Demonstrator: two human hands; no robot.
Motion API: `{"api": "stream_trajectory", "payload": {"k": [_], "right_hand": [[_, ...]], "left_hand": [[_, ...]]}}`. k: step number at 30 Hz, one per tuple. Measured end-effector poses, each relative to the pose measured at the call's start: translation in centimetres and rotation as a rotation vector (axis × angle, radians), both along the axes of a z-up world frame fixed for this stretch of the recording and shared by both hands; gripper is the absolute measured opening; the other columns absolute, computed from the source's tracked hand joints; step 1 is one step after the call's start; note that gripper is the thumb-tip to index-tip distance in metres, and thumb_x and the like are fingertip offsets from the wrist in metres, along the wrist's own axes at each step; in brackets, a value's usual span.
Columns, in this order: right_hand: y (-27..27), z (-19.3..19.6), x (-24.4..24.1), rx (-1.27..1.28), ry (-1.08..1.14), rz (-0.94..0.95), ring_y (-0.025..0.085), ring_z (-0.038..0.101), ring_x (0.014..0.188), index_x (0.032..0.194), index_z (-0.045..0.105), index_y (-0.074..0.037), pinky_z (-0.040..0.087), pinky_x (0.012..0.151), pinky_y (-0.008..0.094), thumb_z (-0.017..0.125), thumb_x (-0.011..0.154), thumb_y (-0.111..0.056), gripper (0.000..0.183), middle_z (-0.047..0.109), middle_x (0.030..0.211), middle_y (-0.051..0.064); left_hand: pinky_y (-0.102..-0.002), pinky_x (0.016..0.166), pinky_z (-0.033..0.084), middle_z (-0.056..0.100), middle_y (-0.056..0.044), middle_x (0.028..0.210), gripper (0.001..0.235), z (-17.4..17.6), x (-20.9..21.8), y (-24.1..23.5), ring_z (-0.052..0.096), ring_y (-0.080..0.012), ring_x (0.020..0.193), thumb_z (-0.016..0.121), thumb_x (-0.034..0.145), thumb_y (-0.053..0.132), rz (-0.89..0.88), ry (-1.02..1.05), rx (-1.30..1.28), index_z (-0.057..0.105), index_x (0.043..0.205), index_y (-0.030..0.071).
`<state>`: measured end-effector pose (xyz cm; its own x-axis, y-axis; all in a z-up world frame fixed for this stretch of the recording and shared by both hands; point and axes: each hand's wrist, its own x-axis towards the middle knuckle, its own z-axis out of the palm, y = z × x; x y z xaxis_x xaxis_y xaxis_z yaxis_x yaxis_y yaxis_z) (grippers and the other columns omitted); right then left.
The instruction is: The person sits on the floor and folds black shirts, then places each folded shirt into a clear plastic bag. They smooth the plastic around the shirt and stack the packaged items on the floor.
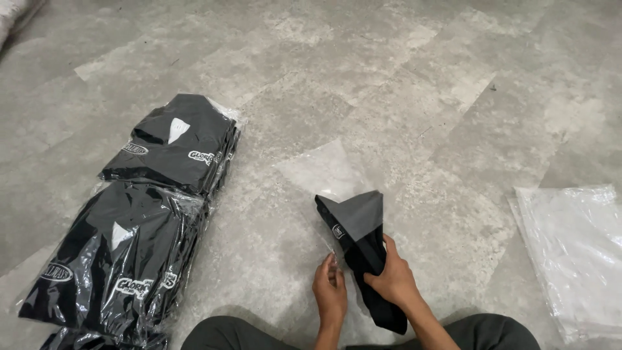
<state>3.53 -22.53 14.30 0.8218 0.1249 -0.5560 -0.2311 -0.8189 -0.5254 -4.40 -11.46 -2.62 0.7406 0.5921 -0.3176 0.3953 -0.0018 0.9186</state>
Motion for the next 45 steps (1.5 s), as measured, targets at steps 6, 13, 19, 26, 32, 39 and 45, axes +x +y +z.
{"api": "stream_trajectory", "payload": {"k": [6,13,19,26,32,39,45], "right_hand": [[1.4,-0.6,0.0,-0.042,-0.12,-0.012,0.035,0.075,0.107,0.151,0.042,-0.018,0.062,0.081,0.045,0.079,0.078,-0.024,0.082,0.075,0.122,0.014],[-0.6,-1.6,-4.1,0.016,-0.161,-0.011,0.034,0.075,0.109,0.149,0.05,-0.018,0.064,0.085,0.044,0.073,0.083,-0.018,0.07,0.077,0.121,0.012],[-0.6,-3.2,-3.6,0.036,-0.16,-0.001,0.037,0.074,0.101,0.139,0.056,-0.021,0.058,0.076,0.044,0.069,0.085,-0.02,0.055,0.077,0.112,0.012],[0.0,-3.7,-2.9,0.088,-0.218,-0.098,0.04,0.073,0.107,0.142,0.055,-0.019,0.059,0.083,0.047,0.067,0.085,-0.02,0.058,0.077,0.117,0.015],[-1.1,-3.7,-4.3,0.104,-0.239,-0.024,0.035,0.074,0.103,0.143,0.054,-0.021,0.058,0.078,0.044,0.068,0.086,-0.018,0.059,0.076,0.118,0.009],[-1.8,-5.0,-4.9,0.126,-0.294,0.056,0.041,0.071,0.109,0.151,0.045,-0.02,0.059,0.074,0.051,0.064,0.086,-0.008,0.069,0.074,0.126,0.012],[-0.8,-3.2,-3.0,0.072,-0.17,0.055,0.031,0.071,0.077,0.125,0.061,-0.021,0.048,0.06,0.041,0.065,0.09,-0.017,0.035,0.076,0.098,0.005]], "left_hand": [[-0.034,0.094,0.063,0.075,-0.006,0.126,0.052,0.3,0.0,0.2,0.074,-0.0185,0.115,0.062,0.1,0.015,0.132,-0.052,-0.047,0.056,0.151,0.013],[-0.036,0.108,0.055,0.069,-0.006,0.143,0.048,3.8,-0.4,0.7,0.067,-0.0222,0.13,0.053,0.103,0.033,0.216,-0.024,-0.143,0.06,0.148,0.018],[-0.036,0.084,0.061,0.068,-0.007,0.118,0.037,0.5,-0.8,0.1,0.072,-0.0236,0.106,0.053,0.106,0.015,0.149,-0.207,0.262,0.066,0.141,0.012],[-0.036,0.084,0.061,0.061,-0.007,0.126,0.047,3.8,-0.9,0.6,0.07,-0.0228,0.108,0.055,0.104,0.016,0.142,-0.16,0.177,0.054,0.152,0.016],[-0.061,0.111,0.034,0.05,-0.013,0.146,0.061,10.7,0.9,0.2,0.045,-0.0361,0.139,0.068,0.093,0.031,0.045,-0.273,0.507,0.05,0.149,0.017],[-0.039,0.066,0.047,0.055,-0.006,0.103,0.01,13.0,8.7,0.1,0.053,-0.0247,0.085,0.068,0.097,-0.002,-0.489,-0.412,1.106,0.072,0.101,0.006],[-0.035,0.062,0.044,0.063,-0.006,0.097,0.03,11.5,7.7,-0.9,0.057,-0.0222,0.083,0.074,0.079,-0.018,-0.522,-0.599,1.241,0.072,0.096,0.008]]}}
